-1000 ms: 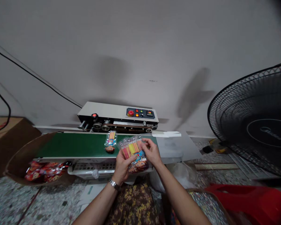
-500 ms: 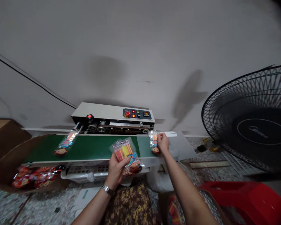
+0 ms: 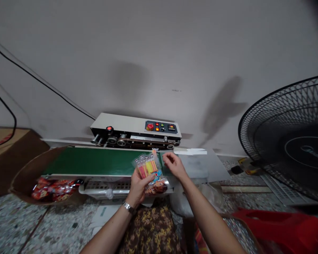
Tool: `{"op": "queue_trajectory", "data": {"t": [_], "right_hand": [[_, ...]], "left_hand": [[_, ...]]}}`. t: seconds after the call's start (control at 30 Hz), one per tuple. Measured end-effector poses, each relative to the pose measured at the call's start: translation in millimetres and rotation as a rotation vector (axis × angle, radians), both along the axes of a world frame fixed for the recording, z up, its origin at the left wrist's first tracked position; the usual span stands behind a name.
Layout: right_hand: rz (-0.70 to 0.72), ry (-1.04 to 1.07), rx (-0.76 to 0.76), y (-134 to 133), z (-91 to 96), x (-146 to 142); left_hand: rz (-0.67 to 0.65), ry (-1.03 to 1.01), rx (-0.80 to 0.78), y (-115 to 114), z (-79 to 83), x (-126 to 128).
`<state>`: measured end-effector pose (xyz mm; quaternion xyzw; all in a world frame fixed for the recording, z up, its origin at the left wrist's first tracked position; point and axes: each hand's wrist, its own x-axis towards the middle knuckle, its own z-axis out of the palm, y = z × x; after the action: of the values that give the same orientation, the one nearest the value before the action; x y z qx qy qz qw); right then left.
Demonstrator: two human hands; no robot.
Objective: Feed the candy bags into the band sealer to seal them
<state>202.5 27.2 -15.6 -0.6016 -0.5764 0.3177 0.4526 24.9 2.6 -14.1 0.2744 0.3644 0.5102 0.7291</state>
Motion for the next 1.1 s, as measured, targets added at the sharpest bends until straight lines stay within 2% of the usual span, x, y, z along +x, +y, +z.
{"op": "queue_trajectory", "data": {"t": [0.07, 0.23, 0.4, 0.57, 0.63, 0.73, 0.8, 0.9, 0.97, 1.1], "right_hand": [[0.045, -0.019, 0.022, -12, 10.7, -15], [-0.12, -0.222, 0.121, -24, 22.0, -33], [-0.081, -0.001, 0.008, -23, 15.2, -33], [-0.185, -0.048, 0.139, -26, 18.1, -33], [-0.137, -0.036, 0.095, -27, 18.0, -33], [-0.086, 0.105, 0.008, -27, 14.8, -33], [-0.088, 0.117, 0.02, -29, 13.1, -35], [-0.157, 0.008, 0.109, -31, 12.5, -38], [-0.232, 0.025, 0.141, -31, 10.3, -34], [-0.393, 0.155, 0.118, -18, -5.7, 1]], "left_hand": [[0.01, -0.008, 0.01, -1, -0.2, 3], [0.009, -0.04, 0.022, -4, -2.1, 7], [0.005, -0.005, 0.031, -4, -3.7, 7], [0.006, 0.032, 0.055, -1, -3.2, 7], [0.003, 0.033, 0.071, -1, -3.0, 8], [0.009, 0.031, 0.068, -2, -2.9, 8], [0.023, 0.028, 0.055, -1, -2.3, 9], [0.043, 0.013, 0.043, 0, -0.5, 10], [0.054, 0.013, 0.026, 1, 0.3, 9], [0.049, 0.044, 0.003, 2, -2.7, 3]]}}
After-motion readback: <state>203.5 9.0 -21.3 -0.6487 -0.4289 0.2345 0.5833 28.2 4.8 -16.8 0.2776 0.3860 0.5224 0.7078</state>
